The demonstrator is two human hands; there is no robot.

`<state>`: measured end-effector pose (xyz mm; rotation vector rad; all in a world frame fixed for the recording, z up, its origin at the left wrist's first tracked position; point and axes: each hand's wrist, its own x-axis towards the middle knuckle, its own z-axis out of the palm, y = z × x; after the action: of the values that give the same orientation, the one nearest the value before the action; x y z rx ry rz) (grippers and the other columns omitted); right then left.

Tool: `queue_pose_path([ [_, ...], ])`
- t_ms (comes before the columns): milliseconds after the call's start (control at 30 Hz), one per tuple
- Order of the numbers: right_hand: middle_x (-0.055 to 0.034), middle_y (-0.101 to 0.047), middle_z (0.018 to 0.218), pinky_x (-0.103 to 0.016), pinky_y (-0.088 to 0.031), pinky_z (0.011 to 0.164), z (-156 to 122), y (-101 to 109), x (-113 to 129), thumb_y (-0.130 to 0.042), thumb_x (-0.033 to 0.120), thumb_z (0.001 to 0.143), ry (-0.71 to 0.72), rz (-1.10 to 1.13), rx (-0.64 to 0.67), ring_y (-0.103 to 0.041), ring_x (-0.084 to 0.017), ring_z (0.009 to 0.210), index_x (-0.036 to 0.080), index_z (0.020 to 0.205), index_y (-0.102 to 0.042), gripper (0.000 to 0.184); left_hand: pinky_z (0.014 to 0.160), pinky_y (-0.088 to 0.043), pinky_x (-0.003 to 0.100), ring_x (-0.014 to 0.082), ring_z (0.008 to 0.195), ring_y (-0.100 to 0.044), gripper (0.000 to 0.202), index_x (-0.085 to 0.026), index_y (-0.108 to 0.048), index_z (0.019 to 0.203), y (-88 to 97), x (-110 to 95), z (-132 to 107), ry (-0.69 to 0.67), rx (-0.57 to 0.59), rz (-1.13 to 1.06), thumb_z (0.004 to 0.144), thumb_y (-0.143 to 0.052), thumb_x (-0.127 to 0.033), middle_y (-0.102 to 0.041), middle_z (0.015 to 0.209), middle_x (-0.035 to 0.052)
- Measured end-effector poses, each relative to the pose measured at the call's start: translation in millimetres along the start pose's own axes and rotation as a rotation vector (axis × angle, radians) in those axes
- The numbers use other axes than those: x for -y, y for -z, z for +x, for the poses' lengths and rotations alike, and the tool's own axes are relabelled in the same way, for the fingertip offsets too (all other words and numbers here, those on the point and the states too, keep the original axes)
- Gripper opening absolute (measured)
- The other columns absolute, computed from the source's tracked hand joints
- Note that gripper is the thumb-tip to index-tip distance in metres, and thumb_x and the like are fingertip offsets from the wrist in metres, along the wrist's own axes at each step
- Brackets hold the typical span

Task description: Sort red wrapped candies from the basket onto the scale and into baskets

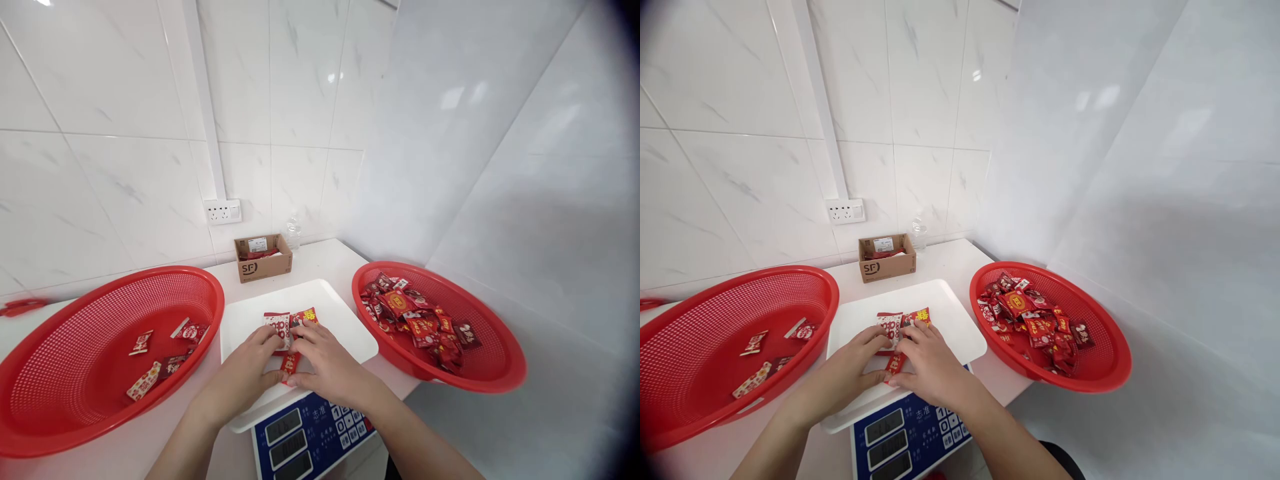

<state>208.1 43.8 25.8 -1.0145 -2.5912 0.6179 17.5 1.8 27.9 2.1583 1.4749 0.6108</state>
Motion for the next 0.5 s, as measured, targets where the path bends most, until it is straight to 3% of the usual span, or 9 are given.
queue_pose_path([
  [300, -0.0063, -0.055, 0.126, -0.043, -0.029, 0.106, -1.1, 3.6, -1.7, -0.063, 0.025, 0.075, 0.029, -0.009, -0.043, -0.038, -0.027, 0.127, 0.022, 0.098, -0.065, 0.023, 0.096, -0.041, 0.038, 0.0209, 0.110, -0.053, 0.028, -0.026, -0.057, 0.106, 4.7, 0.1, 0.0, -0.003, 0.019, 0.002, 0.087, -0.041, -0.015, -0.049, 0.125, 0.0038],
  [500, -0.0063, -0.059, 0.120, -0.043, -0.033, 0.103, 0.4, 4.4, -5.6, -0.060, 0.017, 0.074, 0.071, 0.002, -0.087, -0.046, -0.024, 0.120, 0.022, 0.091, -0.064, 0.018, 0.094, -0.041, 0.037, 0.0212, 0.110, -0.051, 0.029, -0.026, -0.057, 0.106, 4.0, 1.3, -0.2, 0.024, 0.018, 0.006, 0.083, -0.047, -0.013, -0.050, 0.122, 0.0040],
])
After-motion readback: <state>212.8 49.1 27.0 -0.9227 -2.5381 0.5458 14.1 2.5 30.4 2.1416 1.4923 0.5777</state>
